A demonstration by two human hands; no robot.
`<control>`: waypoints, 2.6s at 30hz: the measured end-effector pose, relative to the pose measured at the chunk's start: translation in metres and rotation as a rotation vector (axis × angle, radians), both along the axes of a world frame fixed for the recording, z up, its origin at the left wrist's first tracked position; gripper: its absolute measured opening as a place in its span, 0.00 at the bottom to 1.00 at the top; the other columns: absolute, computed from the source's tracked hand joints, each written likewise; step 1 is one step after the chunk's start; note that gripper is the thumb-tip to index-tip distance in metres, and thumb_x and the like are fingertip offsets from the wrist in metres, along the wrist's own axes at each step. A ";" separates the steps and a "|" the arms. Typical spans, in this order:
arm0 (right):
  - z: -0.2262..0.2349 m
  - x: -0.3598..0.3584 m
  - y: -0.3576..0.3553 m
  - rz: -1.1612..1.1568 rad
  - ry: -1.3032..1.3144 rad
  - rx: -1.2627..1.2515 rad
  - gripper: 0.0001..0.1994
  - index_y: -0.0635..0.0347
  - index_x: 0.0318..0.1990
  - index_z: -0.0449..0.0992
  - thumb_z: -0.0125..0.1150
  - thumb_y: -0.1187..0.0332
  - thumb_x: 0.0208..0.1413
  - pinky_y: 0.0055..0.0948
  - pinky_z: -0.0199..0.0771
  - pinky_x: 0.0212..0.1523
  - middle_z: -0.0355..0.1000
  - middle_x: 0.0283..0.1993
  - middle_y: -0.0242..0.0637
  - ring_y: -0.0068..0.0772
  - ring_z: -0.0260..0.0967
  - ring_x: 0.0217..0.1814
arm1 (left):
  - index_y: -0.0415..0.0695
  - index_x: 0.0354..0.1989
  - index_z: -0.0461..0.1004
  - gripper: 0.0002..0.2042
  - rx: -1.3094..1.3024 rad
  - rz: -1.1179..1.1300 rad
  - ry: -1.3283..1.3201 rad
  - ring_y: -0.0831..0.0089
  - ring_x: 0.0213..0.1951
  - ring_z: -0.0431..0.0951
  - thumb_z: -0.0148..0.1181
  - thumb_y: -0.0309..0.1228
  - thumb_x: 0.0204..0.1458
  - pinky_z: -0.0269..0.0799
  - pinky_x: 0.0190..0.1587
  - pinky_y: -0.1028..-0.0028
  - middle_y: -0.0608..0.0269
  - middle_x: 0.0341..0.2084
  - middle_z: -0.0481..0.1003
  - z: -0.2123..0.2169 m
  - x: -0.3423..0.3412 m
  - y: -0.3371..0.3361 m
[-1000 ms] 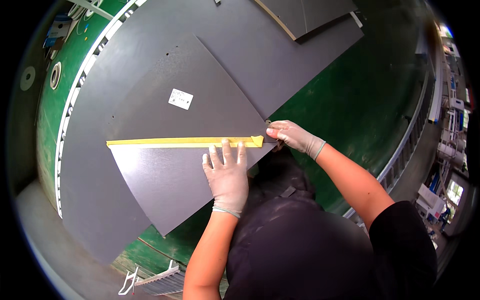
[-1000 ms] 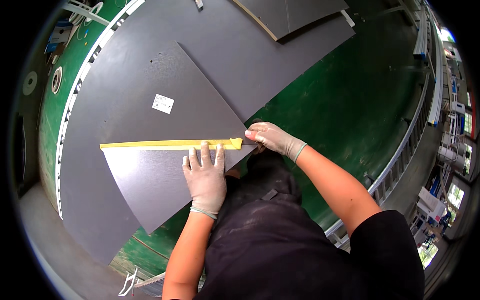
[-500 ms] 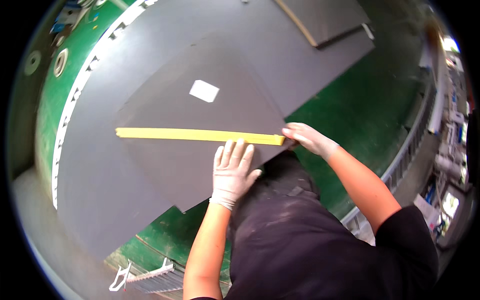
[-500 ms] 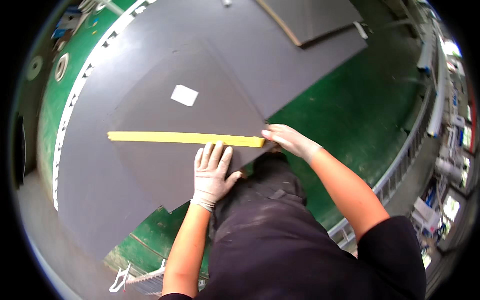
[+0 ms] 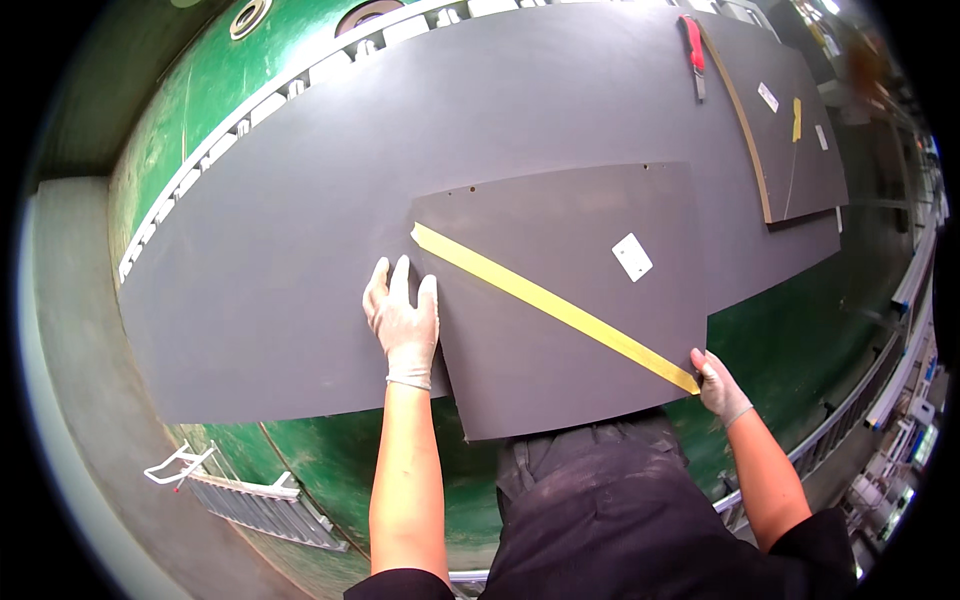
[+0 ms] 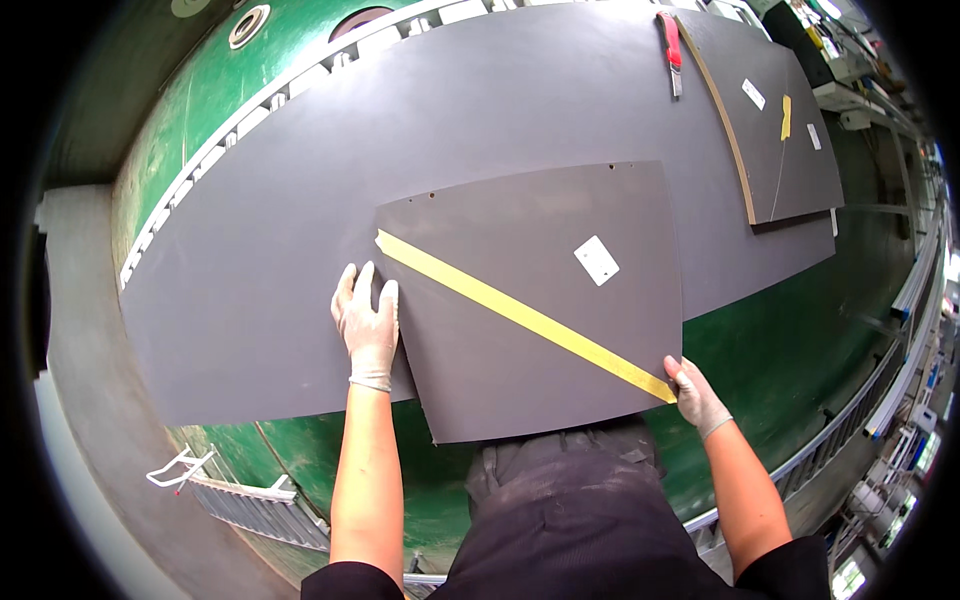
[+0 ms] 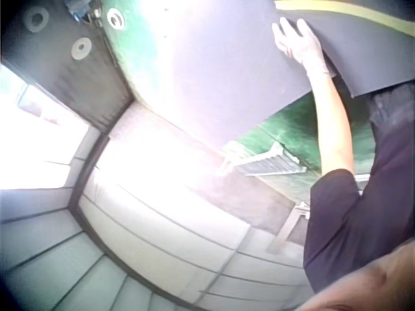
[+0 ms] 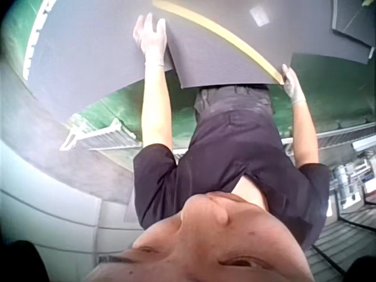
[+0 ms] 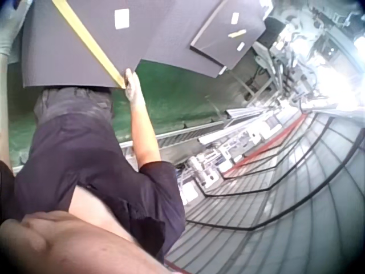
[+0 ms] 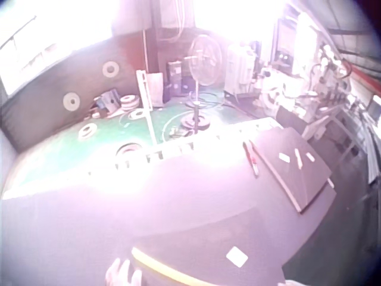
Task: The person applies adhesive tape to the edges of gray square panels, rubs the tape down by hand, and uses a red utility knife to trim the excess tape.
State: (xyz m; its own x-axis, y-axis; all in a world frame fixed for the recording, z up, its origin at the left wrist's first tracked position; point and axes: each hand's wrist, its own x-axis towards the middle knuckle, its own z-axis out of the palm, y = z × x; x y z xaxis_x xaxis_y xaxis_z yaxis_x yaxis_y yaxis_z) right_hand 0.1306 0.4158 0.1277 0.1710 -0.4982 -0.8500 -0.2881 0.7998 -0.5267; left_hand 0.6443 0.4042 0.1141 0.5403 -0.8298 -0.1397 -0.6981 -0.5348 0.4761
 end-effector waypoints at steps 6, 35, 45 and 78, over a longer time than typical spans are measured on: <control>0.022 0.009 -0.005 0.001 0.129 -0.089 0.33 0.64 0.44 0.78 0.53 0.35 0.65 0.24 0.71 0.43 0.76 0.39 0.27 0.18 0.69 0.40 | 0.35 0.52 0.75 0.21 -0.127 0.160 0.401 0.61 0.56 0.72 0.61 0.41 0.59 0.67 0.61 0.64 0.54 0.53 0.74 -0.002 -0.012 -0.028; 0.083 -0.258 0.125 -0.698 0.217 -0.727 0.38 0.67 0.48 0.80 0.73 0.35 0.49 0.28 0.71 0.48 0.78 0.45 0.31 0.23 0.72 0.47 | 0.32 0.65 0.66 0.25 -0.228 -0.622 1.588 0.68 0.59 0.73 0.62 0.29 0.61 0.65 0.65 0.67 0.55 0.57 0.75 0.224 -0.394 -0.154; 0.074 -0.387 0.158 -1.152 0.220 -0.882 0.37 0.66 0.49 0.80 0.76 0.38 0.47 0.29 0.72 0.51 0.78 0.47 0.31 0.25 0.73 0.48 | 0.32 0.65 0.67 0.21 -0.163 -0.973 1.544 0.72 0.61 0.71 0.49 0.33 0.69 0.61 0.66 0.72 0.58 0.58 0.74 0.263 -0.609 -0.198; 0.270 -0.799 -0.329 0.285 1.115 -2.042 0.08 0.51 0.30 0.75 0.64 0.65 0.40 0.28 0.68 0.23 0.76 0.31 0.27 0.26 0.76 0.30 | 0.45 0.43 0.76 0.11 -0.830 -1.357 2.216 0.65 0.49 0.72 0.49 0.37 0.68 0.63 0.64 0.61 0.62 0.37 0.75 0.122 -0.922 -0.684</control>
State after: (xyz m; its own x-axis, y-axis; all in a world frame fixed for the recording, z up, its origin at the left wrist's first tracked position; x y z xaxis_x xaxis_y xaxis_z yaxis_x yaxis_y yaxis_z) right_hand -0.6687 0.0865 0.3975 0.3583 -0.5628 0.7449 -0.8874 -0.4533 0.0844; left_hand -0.2777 -0.2797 0.2358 -0.2583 -0.5622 0.7857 0.9551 -0.0266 0.2950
